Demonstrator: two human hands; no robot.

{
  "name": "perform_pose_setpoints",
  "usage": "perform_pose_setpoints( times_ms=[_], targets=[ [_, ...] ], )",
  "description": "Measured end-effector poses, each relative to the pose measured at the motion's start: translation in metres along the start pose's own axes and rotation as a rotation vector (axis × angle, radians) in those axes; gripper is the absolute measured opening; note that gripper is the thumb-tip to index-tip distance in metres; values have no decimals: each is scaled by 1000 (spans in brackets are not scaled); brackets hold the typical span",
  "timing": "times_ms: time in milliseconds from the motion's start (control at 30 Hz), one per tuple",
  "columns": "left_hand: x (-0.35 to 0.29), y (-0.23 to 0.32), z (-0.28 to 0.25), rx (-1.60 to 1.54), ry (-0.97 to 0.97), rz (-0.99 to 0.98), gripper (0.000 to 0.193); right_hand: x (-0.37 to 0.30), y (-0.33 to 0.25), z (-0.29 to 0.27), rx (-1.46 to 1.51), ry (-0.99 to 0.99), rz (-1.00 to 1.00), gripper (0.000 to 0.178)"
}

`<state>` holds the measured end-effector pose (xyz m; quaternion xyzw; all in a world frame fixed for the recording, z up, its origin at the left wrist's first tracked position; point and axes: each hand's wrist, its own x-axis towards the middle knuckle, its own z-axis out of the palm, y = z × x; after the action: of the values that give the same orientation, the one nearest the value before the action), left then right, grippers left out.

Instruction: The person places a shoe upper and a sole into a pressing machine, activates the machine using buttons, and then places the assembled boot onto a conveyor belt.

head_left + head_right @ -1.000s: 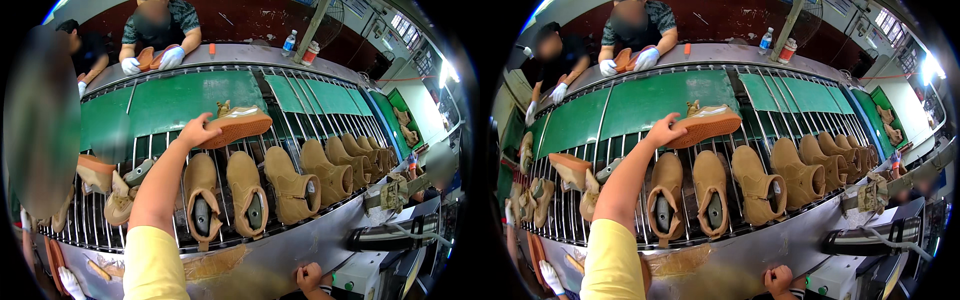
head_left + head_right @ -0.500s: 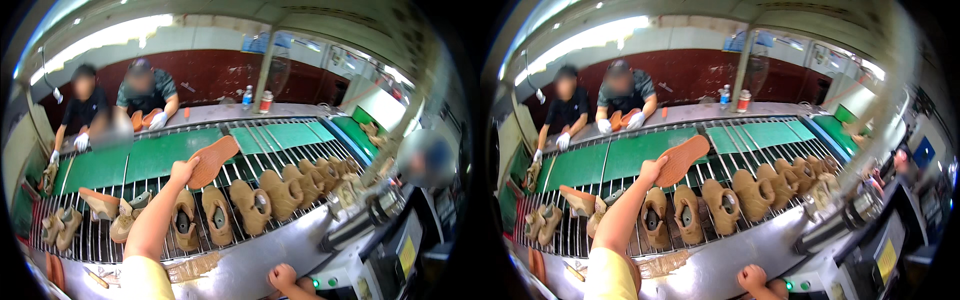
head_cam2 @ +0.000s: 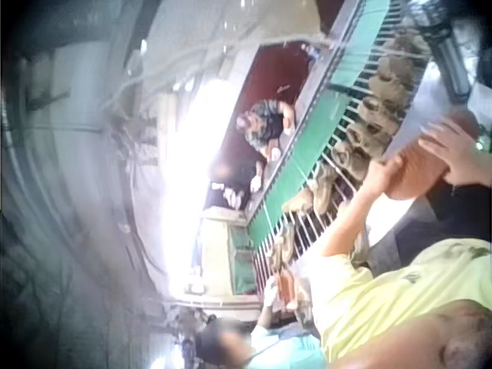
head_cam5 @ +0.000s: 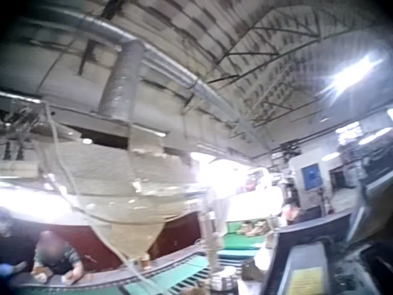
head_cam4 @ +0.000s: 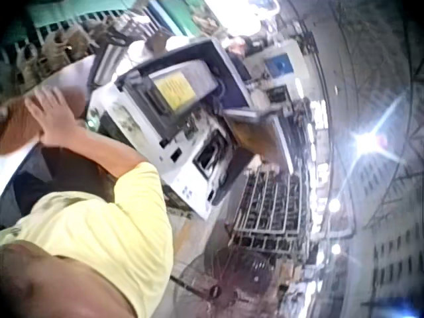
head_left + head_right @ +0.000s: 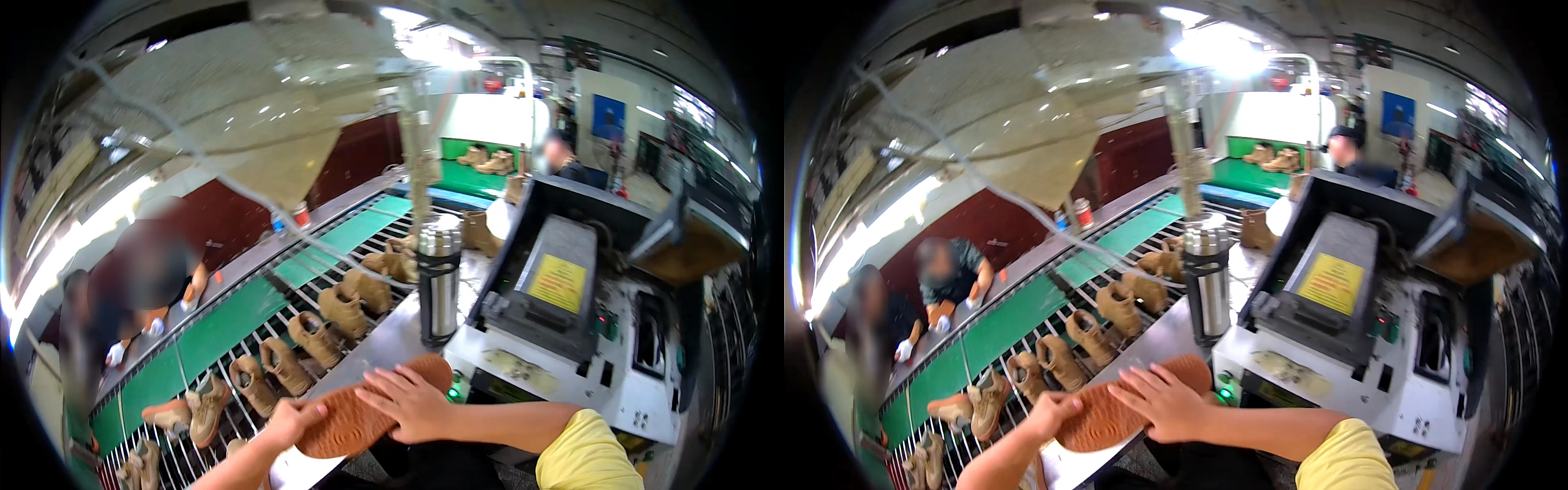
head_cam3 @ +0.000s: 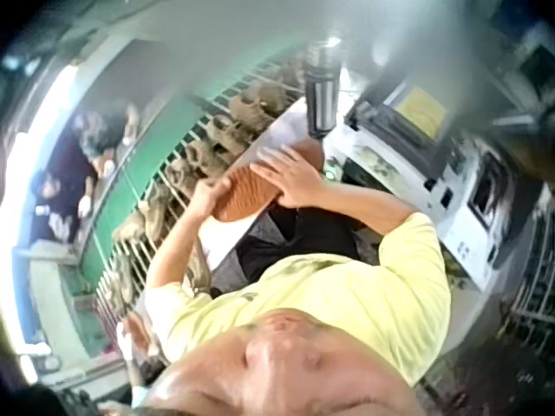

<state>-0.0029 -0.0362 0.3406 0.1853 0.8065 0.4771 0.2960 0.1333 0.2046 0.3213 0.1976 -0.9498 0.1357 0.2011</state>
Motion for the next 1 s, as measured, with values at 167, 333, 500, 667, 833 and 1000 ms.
perform_pose_setpoints(
  times_ms=[167, 333, 500, 667, 833, 1000],
  targets=[
    [-21, 27, 82, 253, -369, -44, 51, -111, -17, -17, 210, -50, 118, 96],
    [-2, 49, 147, -73, -675, 57, 45, -208, -37, -53, 176, 84, 504, 100],
    [60, 26, 169, -267, -538, 140, 24, -313, -49, -120, 491, 659, 1198, 127],
    [184, -186, 133, 143, 42, 222, 16, -391, 32, -187, 366, 1362, 1243, 99],
    [149, -267, 153, 554, 520, 412, 36, -480, 139, -262, -307, 1219, 1563, 89],
    [136, -232, 162, 712, 458, 245, 34, -461, 209, -309, -384, 753, 1846, 90]
  ],
)
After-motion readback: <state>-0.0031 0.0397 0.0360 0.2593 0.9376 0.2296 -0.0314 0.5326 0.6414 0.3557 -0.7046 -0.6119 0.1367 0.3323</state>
